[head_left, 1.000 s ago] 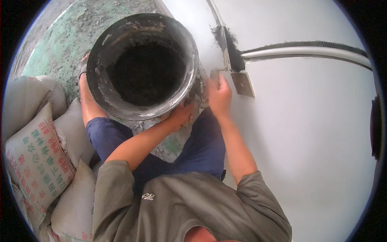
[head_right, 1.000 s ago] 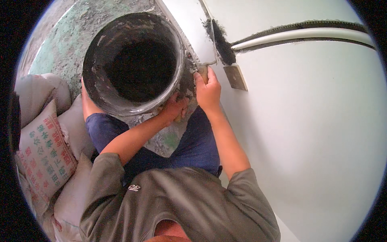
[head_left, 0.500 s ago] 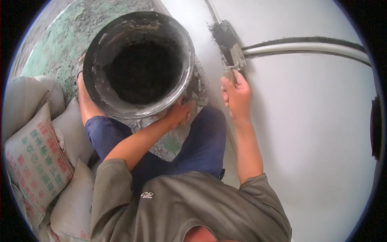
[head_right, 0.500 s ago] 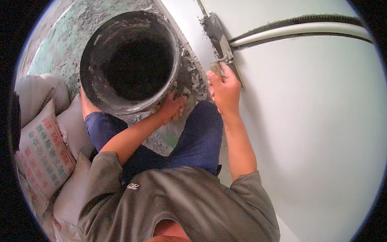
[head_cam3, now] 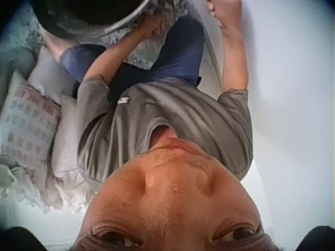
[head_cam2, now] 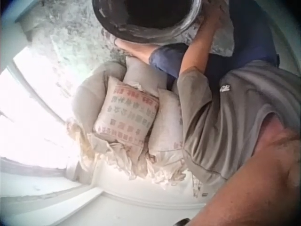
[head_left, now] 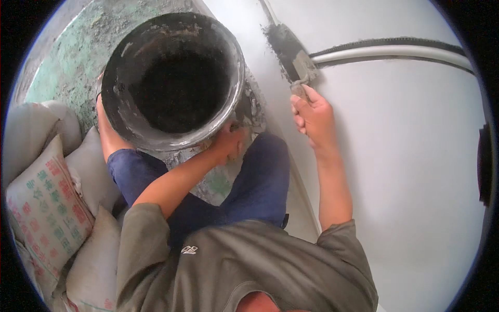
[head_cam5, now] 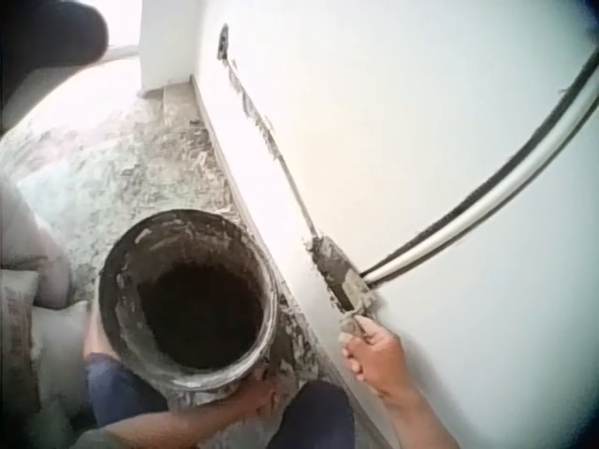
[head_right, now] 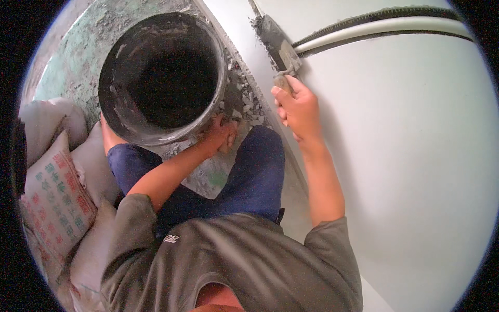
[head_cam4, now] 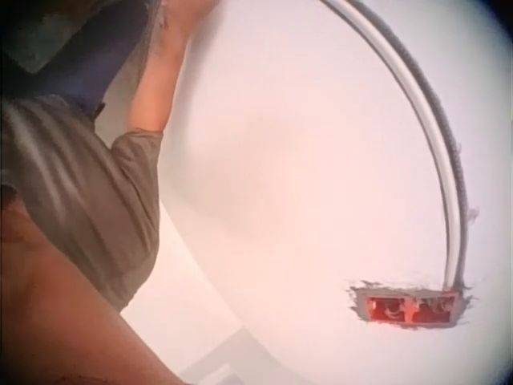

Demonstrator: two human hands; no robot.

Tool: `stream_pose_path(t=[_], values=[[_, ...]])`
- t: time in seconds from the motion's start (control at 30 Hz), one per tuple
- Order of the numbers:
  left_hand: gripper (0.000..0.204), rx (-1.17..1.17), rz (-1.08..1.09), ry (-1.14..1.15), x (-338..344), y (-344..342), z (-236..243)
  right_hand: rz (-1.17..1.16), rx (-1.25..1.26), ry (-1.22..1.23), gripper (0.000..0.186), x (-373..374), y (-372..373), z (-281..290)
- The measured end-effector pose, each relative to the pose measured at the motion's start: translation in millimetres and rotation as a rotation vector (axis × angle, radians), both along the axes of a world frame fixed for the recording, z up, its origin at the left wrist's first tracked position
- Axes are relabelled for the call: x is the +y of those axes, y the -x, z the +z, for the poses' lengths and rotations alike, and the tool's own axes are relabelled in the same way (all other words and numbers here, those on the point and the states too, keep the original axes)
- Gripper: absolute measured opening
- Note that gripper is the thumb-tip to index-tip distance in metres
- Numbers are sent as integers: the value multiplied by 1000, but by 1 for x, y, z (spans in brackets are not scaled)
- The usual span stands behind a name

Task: Apply plaster or cement mix to a hole in a wall near electrical conduits using a trowel.

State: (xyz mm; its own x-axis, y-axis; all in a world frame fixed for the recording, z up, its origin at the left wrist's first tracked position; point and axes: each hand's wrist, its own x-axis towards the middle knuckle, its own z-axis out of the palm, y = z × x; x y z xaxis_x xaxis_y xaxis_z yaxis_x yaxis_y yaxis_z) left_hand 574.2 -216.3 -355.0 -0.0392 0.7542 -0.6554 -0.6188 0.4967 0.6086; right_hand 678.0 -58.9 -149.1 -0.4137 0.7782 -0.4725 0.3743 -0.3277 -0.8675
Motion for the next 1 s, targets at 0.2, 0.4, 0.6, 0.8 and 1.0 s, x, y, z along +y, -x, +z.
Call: stream_pose_path(t=[0.2, 0.4, 0.6, 0.8, 1.0], values=[[37, -47, 20, -35, 2, 2, 7, -40, -60, -44, 28, -24, -10, 15], [43, -25, -34, -7, 5, 0, 16, 58, -56, 87, 15, -9, 6, -15], [32, -33, 17, 29, -3, 2, 10, -69, -58, 13, 36, -18, -8, -5], [24, -30, 24, -21, 2, 4, 12, -127, -19, 29, 22, -52, -8, 12], [23, -45, 10, -23, 1, 2, 12, 57, -8, 18, 14, -8, 14, -8]])
